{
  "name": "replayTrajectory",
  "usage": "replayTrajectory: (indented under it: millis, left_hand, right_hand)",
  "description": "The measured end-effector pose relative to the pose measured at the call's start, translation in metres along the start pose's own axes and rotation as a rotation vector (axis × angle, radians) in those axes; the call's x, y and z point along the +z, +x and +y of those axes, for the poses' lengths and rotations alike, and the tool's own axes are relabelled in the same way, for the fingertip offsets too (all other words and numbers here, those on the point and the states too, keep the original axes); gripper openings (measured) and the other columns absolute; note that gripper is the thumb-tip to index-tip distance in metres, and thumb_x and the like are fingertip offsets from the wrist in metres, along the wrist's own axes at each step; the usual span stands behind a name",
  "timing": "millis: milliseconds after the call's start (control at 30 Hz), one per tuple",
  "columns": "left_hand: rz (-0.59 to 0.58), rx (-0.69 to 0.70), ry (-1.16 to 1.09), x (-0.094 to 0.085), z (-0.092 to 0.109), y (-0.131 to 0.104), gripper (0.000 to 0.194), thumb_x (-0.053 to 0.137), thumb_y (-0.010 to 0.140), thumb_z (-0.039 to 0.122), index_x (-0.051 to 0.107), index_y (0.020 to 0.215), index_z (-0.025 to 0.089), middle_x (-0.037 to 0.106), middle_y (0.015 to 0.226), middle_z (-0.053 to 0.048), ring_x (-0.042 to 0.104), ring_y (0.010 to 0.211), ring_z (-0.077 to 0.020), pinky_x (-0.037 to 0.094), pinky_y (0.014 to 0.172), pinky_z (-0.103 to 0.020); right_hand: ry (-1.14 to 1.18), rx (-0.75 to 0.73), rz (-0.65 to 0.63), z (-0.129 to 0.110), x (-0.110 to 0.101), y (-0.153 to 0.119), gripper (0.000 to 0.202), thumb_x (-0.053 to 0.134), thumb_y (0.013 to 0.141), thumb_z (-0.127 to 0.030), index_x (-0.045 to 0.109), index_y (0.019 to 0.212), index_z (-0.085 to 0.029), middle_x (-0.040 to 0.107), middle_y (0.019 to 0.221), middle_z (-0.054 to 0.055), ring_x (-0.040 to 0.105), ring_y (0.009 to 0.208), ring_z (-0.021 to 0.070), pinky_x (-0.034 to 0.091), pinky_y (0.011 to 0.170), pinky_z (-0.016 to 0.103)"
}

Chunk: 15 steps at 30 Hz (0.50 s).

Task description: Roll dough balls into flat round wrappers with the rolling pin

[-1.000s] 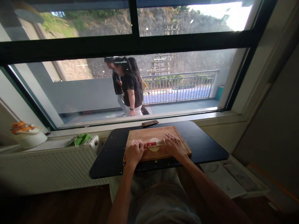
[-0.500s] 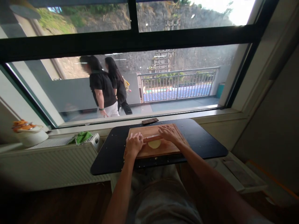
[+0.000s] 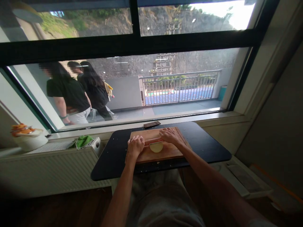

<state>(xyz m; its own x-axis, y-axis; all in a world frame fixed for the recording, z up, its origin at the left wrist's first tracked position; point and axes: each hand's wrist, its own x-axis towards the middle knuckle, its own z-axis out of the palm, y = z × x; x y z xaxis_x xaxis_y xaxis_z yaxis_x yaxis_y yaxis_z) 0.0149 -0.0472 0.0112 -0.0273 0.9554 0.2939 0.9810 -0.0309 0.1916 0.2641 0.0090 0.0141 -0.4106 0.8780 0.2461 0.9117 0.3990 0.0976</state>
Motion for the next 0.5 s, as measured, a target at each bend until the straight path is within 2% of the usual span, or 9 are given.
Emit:
replayTrajectory:
  millis: [233,333,433,500]
  left_hand:
    - [0.065,0.047,-0.04,0.011,-0.007,0.0,0.046,0.035,0.112,0.032,0.079,0.106,0.021,0.08,0.129,-0.013,0.07,0.126,-0.0312,0.047,0.111,-0.046]
    - [0.092,0.058,-0.074,0.015,-0.01,0.001,0.044,0.036,0.112,0.034,0.078,0.102,0.021,0.08,0.126,-0.012,0.071,0.124,-0.03,0.045,0.112,-0.044]
    - [0.097,0.052,-0.109,0.02,-0.013,0.002,0.044,0.037,0.112,0.036,0.076,0.098,0.022,0.082,0.119,-0.013,0.072,0.117,-0.0285,0.046,0.108,-0.04]
    - [0.101,0.058,-0.13,0.023,-0.016,0.003,0.043,0.037,0.111,0.035,0.076,0.097,0.022,0.081,0.117,-0.013,0.072,0.114,-0.0283,0.047,0.107,-0.04]
  right_hand:
    - [-0.006,0.011,0.085,-0.014,-0.003,-0.034,0.035,0.045,0.111,-0.02,0.075,0.129,-0.024,0.074,0.138,0.013,0.057,0.139,0.03,0.043,0.117,0.044]
    - [0.016,0.029,0.124,-0.019,-0.005,-0.042,0.035,0.045,0.111,-0.021,0.076,0.128,-0.023,0.074,0.137,0.013,0.059,0.134,0.0299,0.044,0.113,0.043]
    - [0.085,0.074,0.169,-0.018,-0.009,-0.041,0.034,0.045,0.113,-0.028,0.079,0.115,-0.023,0.078,0.125,0.013,0.063,0.124,0.0292,0.044,0.109,0.042]
    - [0.165,0.119,0.233,-0.014,-0.013,-0.039,0.034,0.047,0.113,-0.034,0.079,0.114,-0.024,0.078,0.127,0.012,0.063,0.123,0.0286,0.043,0.111,0.042]
